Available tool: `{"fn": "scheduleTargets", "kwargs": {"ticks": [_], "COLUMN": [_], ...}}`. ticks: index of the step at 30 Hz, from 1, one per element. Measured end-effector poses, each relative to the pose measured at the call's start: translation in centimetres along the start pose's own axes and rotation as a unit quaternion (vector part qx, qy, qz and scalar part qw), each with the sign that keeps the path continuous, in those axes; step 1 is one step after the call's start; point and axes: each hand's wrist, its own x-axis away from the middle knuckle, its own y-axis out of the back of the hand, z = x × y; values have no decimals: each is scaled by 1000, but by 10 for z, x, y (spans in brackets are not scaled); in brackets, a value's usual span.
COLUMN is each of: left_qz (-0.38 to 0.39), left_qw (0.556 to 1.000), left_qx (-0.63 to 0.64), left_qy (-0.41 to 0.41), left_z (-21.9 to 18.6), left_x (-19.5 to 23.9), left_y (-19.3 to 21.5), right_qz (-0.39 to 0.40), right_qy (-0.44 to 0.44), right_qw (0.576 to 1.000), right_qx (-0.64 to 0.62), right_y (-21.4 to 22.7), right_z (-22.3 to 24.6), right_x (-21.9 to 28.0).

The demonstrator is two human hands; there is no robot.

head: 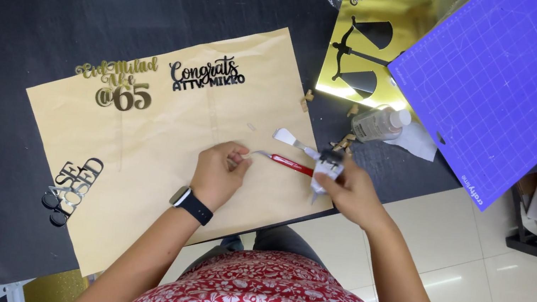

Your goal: Preparing and assembling vinyl decals and craft materials on a workbench

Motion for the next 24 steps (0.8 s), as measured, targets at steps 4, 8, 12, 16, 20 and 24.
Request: {"fn": "scheduleTargets", "kwargs": {"ticks": [4,8,12,16,20,24], "left_qz": [0,2,12,0,-2,-5], "left_qw": [999,998,997,999,999,1000], "left_qx": [35,50,62,35,43,24], "left_qy": [28,36,37,6,-4,-8], "left_z": [-10,-16,-17,-5,-6,-12], "left_x": [5,8,6,-5,-6,-5], "left_y": [7,11,8,-2,-5,-4], "right_qz": [188,270,288,195,57,56], "right_qy": [26,79,96,106,169,169], "right_qw": [944,876,823,867,873,876], "right_qx": [269,391,481,445,454,447], "right_y": [-9,-25,-34,-28,-35,-40], "right_z": [44,64,68,49,5,1], "right_x": [1,-9,-14,-20,-44,-53]}}
